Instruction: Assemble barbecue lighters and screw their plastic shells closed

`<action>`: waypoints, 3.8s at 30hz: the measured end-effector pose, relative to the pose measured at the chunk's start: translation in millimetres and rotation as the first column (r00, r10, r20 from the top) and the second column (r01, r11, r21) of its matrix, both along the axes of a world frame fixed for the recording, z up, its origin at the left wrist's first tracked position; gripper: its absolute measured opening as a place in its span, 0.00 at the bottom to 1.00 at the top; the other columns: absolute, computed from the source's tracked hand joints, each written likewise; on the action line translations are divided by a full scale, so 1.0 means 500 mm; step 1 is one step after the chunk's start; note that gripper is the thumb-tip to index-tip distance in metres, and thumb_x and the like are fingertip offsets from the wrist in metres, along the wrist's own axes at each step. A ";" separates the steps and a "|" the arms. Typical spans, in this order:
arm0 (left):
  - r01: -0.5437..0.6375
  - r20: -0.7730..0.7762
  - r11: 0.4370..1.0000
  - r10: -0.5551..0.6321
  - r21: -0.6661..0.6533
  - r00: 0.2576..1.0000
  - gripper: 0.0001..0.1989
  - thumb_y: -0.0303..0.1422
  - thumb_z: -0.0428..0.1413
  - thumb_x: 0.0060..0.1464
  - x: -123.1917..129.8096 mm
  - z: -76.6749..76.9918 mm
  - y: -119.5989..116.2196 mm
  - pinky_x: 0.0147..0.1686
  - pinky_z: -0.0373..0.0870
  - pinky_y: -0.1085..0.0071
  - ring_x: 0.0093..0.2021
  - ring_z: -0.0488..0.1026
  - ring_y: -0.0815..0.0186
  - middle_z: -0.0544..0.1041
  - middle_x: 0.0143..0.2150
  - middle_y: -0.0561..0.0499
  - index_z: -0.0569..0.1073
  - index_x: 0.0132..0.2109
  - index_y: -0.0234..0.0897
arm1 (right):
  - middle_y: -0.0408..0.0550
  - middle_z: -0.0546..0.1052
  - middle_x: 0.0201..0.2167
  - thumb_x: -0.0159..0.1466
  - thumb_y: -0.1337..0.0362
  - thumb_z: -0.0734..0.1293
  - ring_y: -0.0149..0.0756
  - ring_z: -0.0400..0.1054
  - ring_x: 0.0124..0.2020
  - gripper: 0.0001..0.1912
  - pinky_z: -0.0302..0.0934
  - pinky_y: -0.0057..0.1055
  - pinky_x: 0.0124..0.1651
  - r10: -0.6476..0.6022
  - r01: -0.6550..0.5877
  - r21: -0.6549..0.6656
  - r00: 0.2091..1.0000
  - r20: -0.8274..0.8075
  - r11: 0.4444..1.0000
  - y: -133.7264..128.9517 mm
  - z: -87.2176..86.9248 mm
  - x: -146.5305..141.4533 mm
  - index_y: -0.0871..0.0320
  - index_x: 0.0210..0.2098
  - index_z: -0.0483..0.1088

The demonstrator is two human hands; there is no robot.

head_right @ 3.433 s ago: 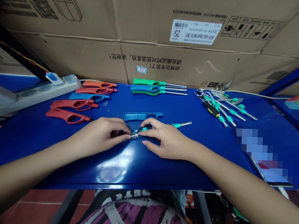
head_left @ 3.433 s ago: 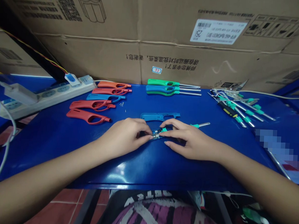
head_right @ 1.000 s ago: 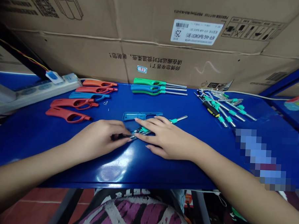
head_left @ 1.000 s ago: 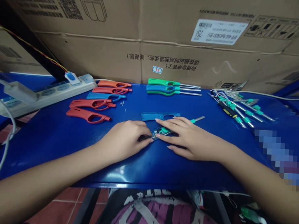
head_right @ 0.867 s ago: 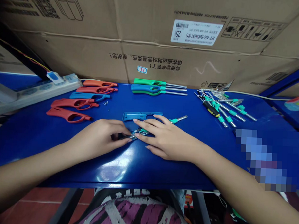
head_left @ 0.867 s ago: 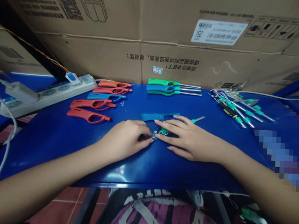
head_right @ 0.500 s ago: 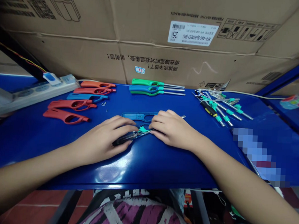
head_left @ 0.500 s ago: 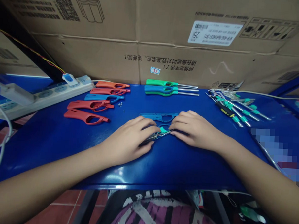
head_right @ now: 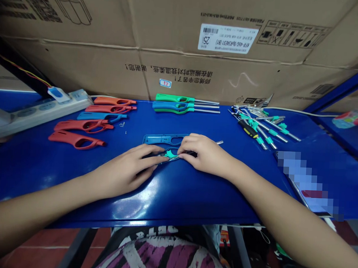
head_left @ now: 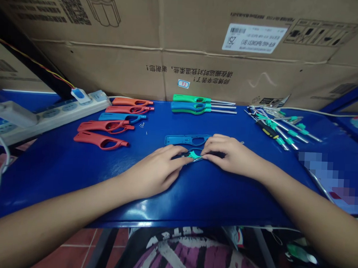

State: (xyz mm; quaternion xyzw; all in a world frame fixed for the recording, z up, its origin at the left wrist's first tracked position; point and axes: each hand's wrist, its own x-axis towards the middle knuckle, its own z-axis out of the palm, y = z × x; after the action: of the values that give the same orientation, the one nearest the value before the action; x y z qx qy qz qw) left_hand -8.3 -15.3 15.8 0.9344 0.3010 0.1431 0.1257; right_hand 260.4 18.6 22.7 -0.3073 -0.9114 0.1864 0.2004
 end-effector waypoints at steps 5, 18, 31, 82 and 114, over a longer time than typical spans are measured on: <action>0.009 -0.011 1.000 -0.009 0.004 1.000 0.21 0.25 0.48 0.66 -0.001 0.002 0.000 0.57 0.71 0.54 0.58 0.71 0.54 0.72 0.60 0.41 0.71 0.62 0.39 | 0.49 0.79 0.37 0.69 0.66 0.66 0.39 0.71 0.40 0.06 0.64 0.39 0.47 0.009 -0.011 0.024 0.999 0.050 1.000 0.000 0.000 0.003 0.57 0.38 0.77; 0.005 -0.003 1.000 -0.005 -0.011 1.000 0.20 0.27 0.47 0.68 -0.002 -0.006 0.015 0.59 0.68 0.52 0.62 0.69 0.54 0.71 0.63 0.41 0.70 0.63 0.41 | 0.54 0.72 0.51 0.67 0.67 0.65 0.48 0.66 0.53 0.08 0.59 0.54 0.57 -0.252 0.249 0.107 0.968 0.016 0.963 0.024 -0.027 0.009 0.54 0.39 0.78; -0.122 0.148 0.978 0.097 0.169 0.984 0.19 0.32 0.52 0.67 -0.019 0.023 0.034 0.60 0.67 0.51 0.62 0.69 0.53 0.73 0.63 0.42 0.71 0.63 0.41 | 0.47 0.78 0.33 0.64 0.55 0.69 0.37 0.72 0.34 0.11 0.68 0.38 0.42 -0.435 0.364 -0.255 0.838 -0.330 0.896 0.030 -0.016 0.010 0.57 0.35 0.72; -0.118 -0.304 0.963 0.191 0.244 0.933 0.17 0.36 0.59 0.63 -0.006 0.035 0.010 0.40 0.75 0.63 0.43 0.76 0.57 0.77 0.44 0.45 0.77 0.56 0.32 | 0.57 0.74 0.48 0.70 0.53 0.65 0.47 0.69 0.48 0.23 0.63 0.43 0.49 -0.091 0.037 0.234 0.970 0.227 0.971 -0.009 -0.021 -0.019 0.62 0.56 0.73; -0.097 -0.033 0.967 0.108 0.236 0.994 0.20 0.41 0.51 0.69 -0.021 0.028 0.040 0.44 0.74 0.65 0.44 0.77 0.59 0.78 0.47 0.44 0.69 0.61 0.34 | 0.50 0.81 0.34 0.74 0.60 0.57 0.41 0.73 0.34 0.15 0.57 0.37 0.41 -0.269 0.188 0.307 0.930 0.249 0.933 -0.030 0.023 -0.010 0.59 0.39 0.73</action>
State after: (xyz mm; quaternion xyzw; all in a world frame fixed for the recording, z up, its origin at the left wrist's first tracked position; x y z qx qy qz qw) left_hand -18.6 4.5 29.8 0.9290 0.3326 0.1624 0.0000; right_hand 255.2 3.8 34.3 -0.4050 -0.9052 -0.0146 0.1280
